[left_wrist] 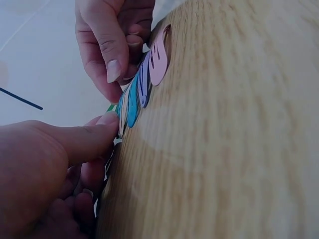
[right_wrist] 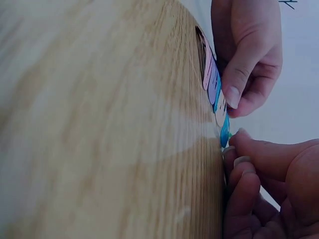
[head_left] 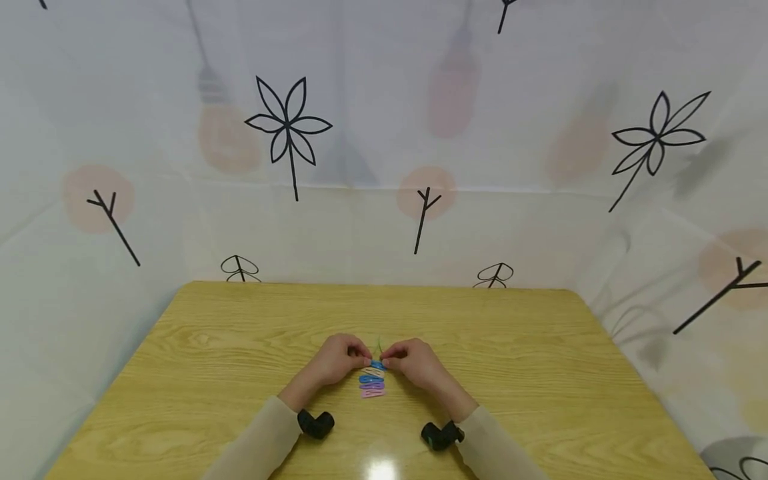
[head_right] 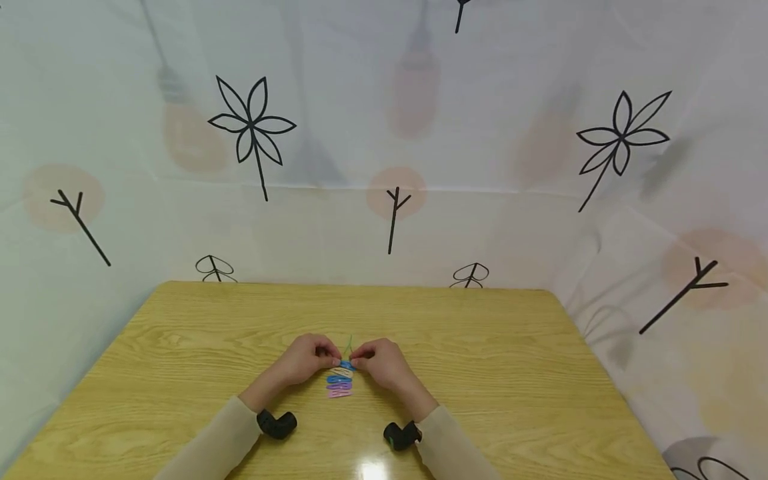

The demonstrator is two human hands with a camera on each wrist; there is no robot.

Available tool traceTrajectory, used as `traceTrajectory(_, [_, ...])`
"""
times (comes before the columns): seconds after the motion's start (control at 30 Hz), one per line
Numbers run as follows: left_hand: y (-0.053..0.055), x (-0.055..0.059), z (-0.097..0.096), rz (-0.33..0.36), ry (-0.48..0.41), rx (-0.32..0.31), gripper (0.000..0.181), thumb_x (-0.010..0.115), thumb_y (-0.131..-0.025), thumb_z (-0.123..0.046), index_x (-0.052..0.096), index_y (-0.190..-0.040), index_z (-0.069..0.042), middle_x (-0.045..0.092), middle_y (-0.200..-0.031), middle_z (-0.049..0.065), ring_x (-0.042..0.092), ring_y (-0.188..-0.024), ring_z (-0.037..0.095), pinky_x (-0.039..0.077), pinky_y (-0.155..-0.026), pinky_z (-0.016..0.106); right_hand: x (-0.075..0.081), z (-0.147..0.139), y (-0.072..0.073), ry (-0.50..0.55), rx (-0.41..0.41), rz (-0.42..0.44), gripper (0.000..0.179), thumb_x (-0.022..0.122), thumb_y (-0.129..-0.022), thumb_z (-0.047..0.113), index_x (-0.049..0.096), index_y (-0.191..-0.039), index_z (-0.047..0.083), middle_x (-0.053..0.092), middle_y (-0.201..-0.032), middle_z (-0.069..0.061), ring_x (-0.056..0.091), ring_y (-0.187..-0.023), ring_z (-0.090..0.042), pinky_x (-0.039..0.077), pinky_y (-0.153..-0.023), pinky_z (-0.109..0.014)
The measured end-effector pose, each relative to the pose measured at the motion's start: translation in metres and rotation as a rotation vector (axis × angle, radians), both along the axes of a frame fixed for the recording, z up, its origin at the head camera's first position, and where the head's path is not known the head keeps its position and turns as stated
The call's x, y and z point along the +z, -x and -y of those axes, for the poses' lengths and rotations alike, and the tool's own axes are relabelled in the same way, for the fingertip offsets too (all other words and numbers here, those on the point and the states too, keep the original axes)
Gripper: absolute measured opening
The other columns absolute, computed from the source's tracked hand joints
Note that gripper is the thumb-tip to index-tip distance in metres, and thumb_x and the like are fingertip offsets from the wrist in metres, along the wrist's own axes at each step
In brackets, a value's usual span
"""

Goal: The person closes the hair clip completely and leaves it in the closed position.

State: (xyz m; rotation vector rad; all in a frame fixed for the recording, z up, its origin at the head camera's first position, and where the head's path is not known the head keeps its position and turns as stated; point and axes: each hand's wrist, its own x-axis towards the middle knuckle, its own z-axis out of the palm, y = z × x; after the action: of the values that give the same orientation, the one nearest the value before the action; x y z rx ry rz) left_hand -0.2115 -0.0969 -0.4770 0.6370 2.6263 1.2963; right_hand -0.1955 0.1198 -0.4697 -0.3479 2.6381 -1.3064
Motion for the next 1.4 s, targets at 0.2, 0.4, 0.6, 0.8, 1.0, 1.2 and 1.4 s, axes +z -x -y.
traceTrajectory(0.2, [-0.001, 0.002, 0.000, 0.012, -0.010, 0.000, 0.007, 0.074, -0.091, -0.017, 0.075, -0.089, -0.011, 0.061, -0.079, -0.005, 0.053, -0.070, 0.012, 0.045, -0.064, 0.028, -0.001, -0.001, 0.000, 0.032, 0.014, -0.009, 0.009, 0.071, -0.093, 0.015, 0.079, -0.098, 0.013, 0.071, -0.101, 0.000, 0.061, -0.098, -0.020, 0.048, -0.090, -0.046])
traceTrajectory(0.4, [0.003, 0.002, 0.003, 0.034, -0.028, -0.005, 0.008, 0.074, -0.091, -0.020, 0.076, -0.094, -0.013, 0.064, -0.084, -0.004, 0.056, -0.075, 0.012, 0.048, -0.068, 0.030, -0.001, -0.002, 0.000, 0.094, -0.024, 0.000, 0.010, 0.072, -0.093, 0.016, 0.077, -0.098, 0.009, 0.070, -0.098, 0.000, 0.059, -0.093, -0.018, 0.048, -0.083, -0.039])
traceTrajectory(0.6, [0.010, 0.003, 0.006, 0.048, -0.036, 0.017, 0.009, 0.073, -0.092, -0.023, 0.076, -0.095, -0.016, 0.068, -0.090, -0.006, 0.059, -0.083, 0.013, 0.048, -0.079, 0.035, 0.002, 0.000, 0.002, 0.165, -0.113, -0.016, 0.008, 0.071, -0.093, 0.010, 0.075, -0.096, 0.005, 0.068, -0.089, -0.002, 0.057, -0.077, -0.016, 0.048, -0.069, -0.031])
traceTrajectory(0.8, [0.011, 0.004, 0.005, 0.032, -0.037, 0.030, 0.007, 0.073, -0.092, -0.019, 0.075, -0.096, -0.014, 0.067, -0.088, -0.006, 0.058, -0.079, 0.013, 0.049, -0.075, 0.033, 0.006, 0.005, 0.003, 0.101, -0.150, -0.101, 0.005, 0.074, -0.088, 0.008, 0.074, -0.092, 0.004, 0.068, -0.086, -0.001, 0.055, -0.074, -0.015, 0.047, -0.067, -0.031])
traceTrajectory(1.0, [0.010, 0.006, 0.006, 0.052, -0.047, 0.033, 0.010, 0.072, -0.093, -0.021, 0.075, -0.100, -0.015, 0.066, -0.089, -0.005, 0.057, -0.078, 0.015, 0.048, -0.074, 0.034, 0.005, 0.010, 0.006, 0.045, -0.130, -0.110, 0.012, 0.080, -0.082, 0.010, 0.074, -0.091, 0.003, 0.066, -0.079, -0.001, 0.056, -0.072, -0.015, 0.049, -0.066, -0.031])
traceTrajectory(1.2, [0.011, 0.006, 0.007, 0.050, -0.046, 0.021, 0.010, 0.072, -0.093, -0.022, 0.075, -0.100, -0.014, 0.065, -0.090, -0.005, 0.056, -0.079, 0.015, 0.048, -0.074, 0.035, 0.003, 0.015, 0.009, -0.044, -0.140, -0.130, 0.011, 0.081, -0.080, 0.012, 0.074, -0.085, 0.006, 0.064, -0.075, 0.001, 0.055, -0.069, -0.015, 0.047, -0.063, -0.031])
traceTrajectory(1.4, [0.010, 0.007, 0.007, 0.061, -0.061, 0.021, 0.009, 0.071, -0.094, -0.020, 0.074, -0.101, -0.014, 0.065, -0.091, -0.004, 0.056, -0.078, 0.016, 0.048, -0.074, 0.035, 0.002, 0.016, 0.010, -0.091, -0.150, -0.130, 0.007, 0.079, -0.084, 0.010, 0.075, -0.079, 0.007, 0.064, -0.072, 0.001, 0.054, -0.066, -0.015, 0.046, -0.060, -0.030])
